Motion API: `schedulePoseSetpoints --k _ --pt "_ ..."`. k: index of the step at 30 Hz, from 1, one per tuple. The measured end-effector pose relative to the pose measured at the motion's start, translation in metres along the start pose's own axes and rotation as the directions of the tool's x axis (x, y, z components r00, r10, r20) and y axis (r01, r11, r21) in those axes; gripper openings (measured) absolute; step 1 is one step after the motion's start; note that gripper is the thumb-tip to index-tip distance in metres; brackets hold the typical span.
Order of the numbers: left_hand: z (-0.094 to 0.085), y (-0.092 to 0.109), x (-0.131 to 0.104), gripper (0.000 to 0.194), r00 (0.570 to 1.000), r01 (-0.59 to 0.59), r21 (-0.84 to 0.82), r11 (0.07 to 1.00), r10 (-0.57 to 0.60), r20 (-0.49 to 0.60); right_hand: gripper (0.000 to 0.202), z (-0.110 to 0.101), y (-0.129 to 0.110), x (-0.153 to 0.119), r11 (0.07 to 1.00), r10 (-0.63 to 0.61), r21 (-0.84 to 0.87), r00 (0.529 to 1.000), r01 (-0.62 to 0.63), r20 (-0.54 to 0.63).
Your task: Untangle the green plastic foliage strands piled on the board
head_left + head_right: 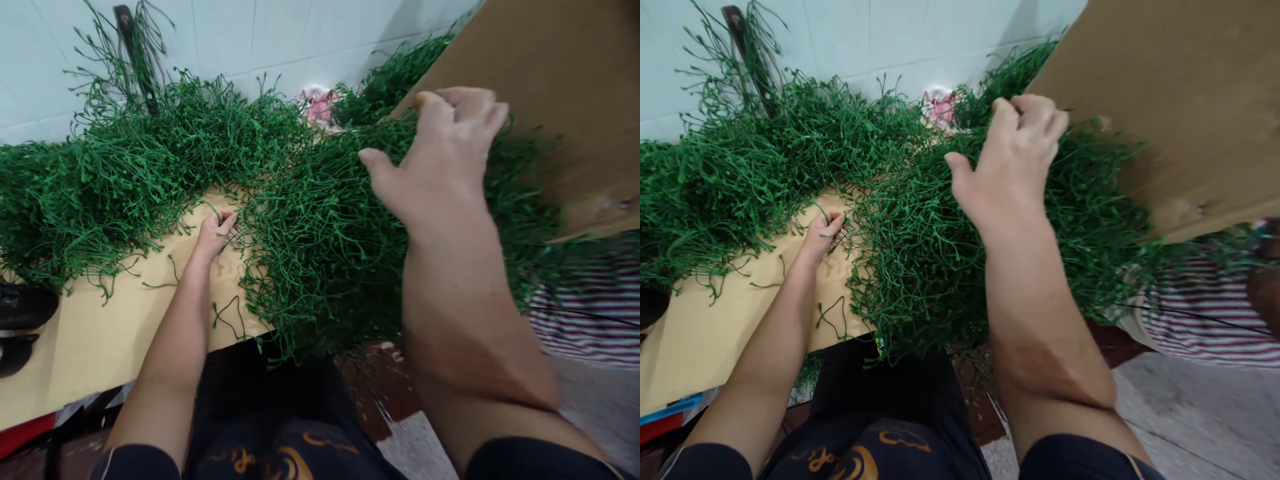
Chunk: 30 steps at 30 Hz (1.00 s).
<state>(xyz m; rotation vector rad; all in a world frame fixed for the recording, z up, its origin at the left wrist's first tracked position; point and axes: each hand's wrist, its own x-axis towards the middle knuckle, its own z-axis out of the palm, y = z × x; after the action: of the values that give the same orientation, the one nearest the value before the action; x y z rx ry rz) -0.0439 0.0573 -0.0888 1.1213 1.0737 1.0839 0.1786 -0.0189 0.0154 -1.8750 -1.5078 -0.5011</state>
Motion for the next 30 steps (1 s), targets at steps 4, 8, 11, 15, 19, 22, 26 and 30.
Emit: schedulePoseSetpoints --k 4,8,11,15,19,22,26,30 --pt "-0.002 -0.001 0.001 0.011 1.000 -0.019 -0.030 0.999 0.020 0.013 0.046 0.026 -0.046 -0.028 0.967 -0.237 0.175 0.907 0.185 0.347" --pt "-0.008 -0.003 0.001 0.013 0.995 -0.006 -0.094 0.996 0.015 0.101 0.038 0.062 -0.085 -0.045 0.962 -0.258 0.233 0.756 0.143 0.601" --pt "-0.013 -0.004 0.002 0.019 0.985 0.036 -0.132 0.991 -0.013 0.173 0.020 0.080 -0.083 -0.043 0.967 -0.242 0.220 0.734 0.128 0.635" --pt "-0.013 -0.004 0.005 0.017 0.977 0.064 -0.155 0.986 -0.030 0.212 0.017 0.087 -0.071 -0.037 0.953 -0.252 0.290 0.754 0.085 0.607" --pt "-0.014 -0.004 0.005 0.013 0.977 0.074 -0.145 0.987 -0.042 0.211 0.017 0.087 -0.069 -0.036 0.917 -0.267 0.400 0.737 -0.005 0.621" --pt "-0.014 -0.003 0.003 0.018 0.972 0.062 -0.142 0.988 -0.027 0.235 0.019 0.088 -0.069 -0.036 0.910 -0.257 0.413 0.740 -0.030 0.622" --pt "-0.009 -0.001 0.000 0.025 0.979 0.055 -0.078 0.995 -0.039 0.201 0.021 0.088 -0.068 -0.038 0.928 -0.276 0.366 0.778 0.064 0.564" --pt "-0.002 0.001 -0.002 0.022 0.992 0.042 -0.027 0.999 -0.039 0.123 0.024 0.087 -0.067 -0.040 0.930 -0.316 0.338 0.780 0.142 0.541"
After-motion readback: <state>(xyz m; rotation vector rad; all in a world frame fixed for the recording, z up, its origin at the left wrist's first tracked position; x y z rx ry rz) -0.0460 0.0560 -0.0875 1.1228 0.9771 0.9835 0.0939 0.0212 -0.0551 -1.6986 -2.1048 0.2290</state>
